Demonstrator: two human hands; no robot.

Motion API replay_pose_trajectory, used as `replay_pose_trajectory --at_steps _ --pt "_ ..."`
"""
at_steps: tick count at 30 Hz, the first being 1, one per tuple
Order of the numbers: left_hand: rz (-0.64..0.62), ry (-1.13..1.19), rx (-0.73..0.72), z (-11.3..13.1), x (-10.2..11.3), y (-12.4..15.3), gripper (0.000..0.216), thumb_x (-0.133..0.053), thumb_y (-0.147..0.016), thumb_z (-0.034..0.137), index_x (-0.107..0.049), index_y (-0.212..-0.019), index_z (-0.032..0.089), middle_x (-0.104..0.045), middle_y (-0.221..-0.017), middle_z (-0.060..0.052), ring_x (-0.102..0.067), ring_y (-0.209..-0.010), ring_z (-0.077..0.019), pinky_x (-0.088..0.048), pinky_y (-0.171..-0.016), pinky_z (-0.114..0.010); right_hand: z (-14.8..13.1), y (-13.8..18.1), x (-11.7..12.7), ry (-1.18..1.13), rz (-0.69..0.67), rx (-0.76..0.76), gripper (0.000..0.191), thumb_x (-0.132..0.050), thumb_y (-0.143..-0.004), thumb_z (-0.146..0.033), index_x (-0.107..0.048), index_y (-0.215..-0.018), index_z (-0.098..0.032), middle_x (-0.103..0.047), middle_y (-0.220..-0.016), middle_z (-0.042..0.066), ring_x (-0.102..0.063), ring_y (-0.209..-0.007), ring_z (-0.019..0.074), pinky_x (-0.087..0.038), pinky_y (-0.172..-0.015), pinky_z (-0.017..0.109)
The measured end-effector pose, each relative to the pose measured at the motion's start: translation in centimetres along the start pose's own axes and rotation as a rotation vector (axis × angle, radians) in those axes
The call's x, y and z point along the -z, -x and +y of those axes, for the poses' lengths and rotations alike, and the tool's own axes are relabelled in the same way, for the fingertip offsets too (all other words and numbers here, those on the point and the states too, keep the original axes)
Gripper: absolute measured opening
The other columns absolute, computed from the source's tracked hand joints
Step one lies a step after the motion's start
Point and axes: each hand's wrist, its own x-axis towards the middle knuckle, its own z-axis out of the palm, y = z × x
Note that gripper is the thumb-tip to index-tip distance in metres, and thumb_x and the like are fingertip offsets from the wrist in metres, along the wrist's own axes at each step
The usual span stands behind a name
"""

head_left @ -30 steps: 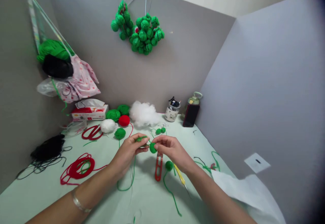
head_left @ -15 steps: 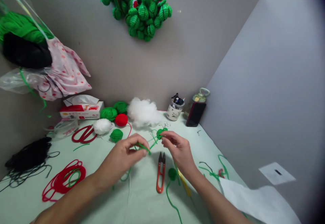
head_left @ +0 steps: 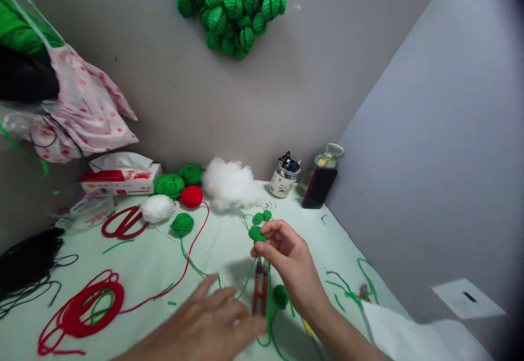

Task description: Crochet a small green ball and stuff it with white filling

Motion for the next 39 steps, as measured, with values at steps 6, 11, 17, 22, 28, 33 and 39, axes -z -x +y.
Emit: replay_pose_trajectory --at_steps 6,11,17,22,28,33,39 --pt "0.541 0.084 0.174 2.3 4.4 -1.4 0.017 -0.077 -0.089 0.038 -0.078 -0.105 0.032 -0.078 -0.109 -0.004 -0.071 -0.106 -0.0295 -0.051 -0.104 -0.044 -0.4 1.9 -0.8 0.123 -0.139 -0.022 0.025 -0.082 -0.082 -0.038 -0.066 -0.093 -0.023 -0.054 -0.062 -0.007 -0.050 -0.050 0.0097 -0.041 -0.046 0.021" --pt "0.394 0.478 0.222 1.2 3.4 -2.6 0.021 -0.080 -0.084 0.032 -0.078 -0.104 0.026 -0.078 -0.106 -0.004 -0.074 -0.100 -0.0245 -0.057 -0.091 -0.035 -0.7 2.9 -1.2 0.140 -0.194 -0.002 0.024 -0.078 -0.086 -0.038 -0.066 -0.102 -0.026 -0.071 -0.088 0.001 -0.059 -0.061 0.0121 -0.043 -0.047 0.022" --pt "0.436 0.459 0.213 1.5 3.5 -2.5 0.009 -0.078 -0.084 0.028 -0.077 -0.092 0.025 -0.077 -0.089 0.000 -0.072 -0.085 -0.0200 -0.056 -0.082 -0.031 -1.6 2.4 -0.8 0.235 -0.226 -0.003 0.023 -0.075 -0.088 -0.039 -0.067 -0.102 -0.023 -0.064 -0.075 -0.003 -0.057 -0.068 0.0123 -0.043 -0.062 0.024" --pt "0.462 0.203 0.158 0.7 2.6 -2.3 0.013 -0.076 -0.089 0.029 -0.076 -0.102 0.027 -0.073 -0.097 -0.001 -0.069 -0.089 -0.0201 -0.054 -0.085 -0.033 -1.4 2.1 -0.7 0.361 -0.183 -0.001 0.023 -0.066 -0.090 -0.039 -0.062 -0.077 -0.021 -0.055 -0.062 -0.005 -0.044 -0.057 0.0101 -0.035 -0.055 0.025" --pt "0.470 0.293 0.204 0.5 1.9 -2.5 0.019 -0.077 -0.087 0.035 -0.062 -0.087 0.024 -0.063 -0.088 0.002 -0.066 -0.083 -0.0175 -0.054 -0.081 -0.031 -0.5 2.8 -0.9 0.506 -0.106 0.247 0.025 -0.064 -0.094 -0.036 -0.061 -0.074 -0.021 -0.055 -0.060 -0.005 -0.043 -0.048 0.0086 -0.032 -0.047 0.023" --pt "0.367 0.431 0.236 -0.1 1.9 -2.8 0.012 -0.067 -0.090 0.034 -0.061 -0.092 0.024 -0.063 -0.090 0.001 -0.067 -0.085 -0.0181 -0.054 -0.079 -0.032 0.0 3.1 -0.9 0.568 -0.159 0.300 0.023 -0.061 -0.097 -0.031 -0.064 -0.076 -0.021 -0.055 -0.059 -0.004 -0.047 -0.047 0.0086 -0.034 -0.047 0.023" --pt "0.375 -0.046 0.164 -0.4 1.0 -2.4 0.009 -0.051 -0.089 0.017 -0.048 -0.084 0.025 -0.057 -0.087 0.001 -0.061 -0.083 -0.0190 -0.050 -0.079 -0.035 1.5 3.5 -1.2 0.722 -0.193 0.457 0.022 -0.056 -0.099 -0.023 -0.056 -0.076 -0.022 -0.051 -0.060 -0.005 -0.051 -0.047 0.0091 -0.034 -0.048 0.022"
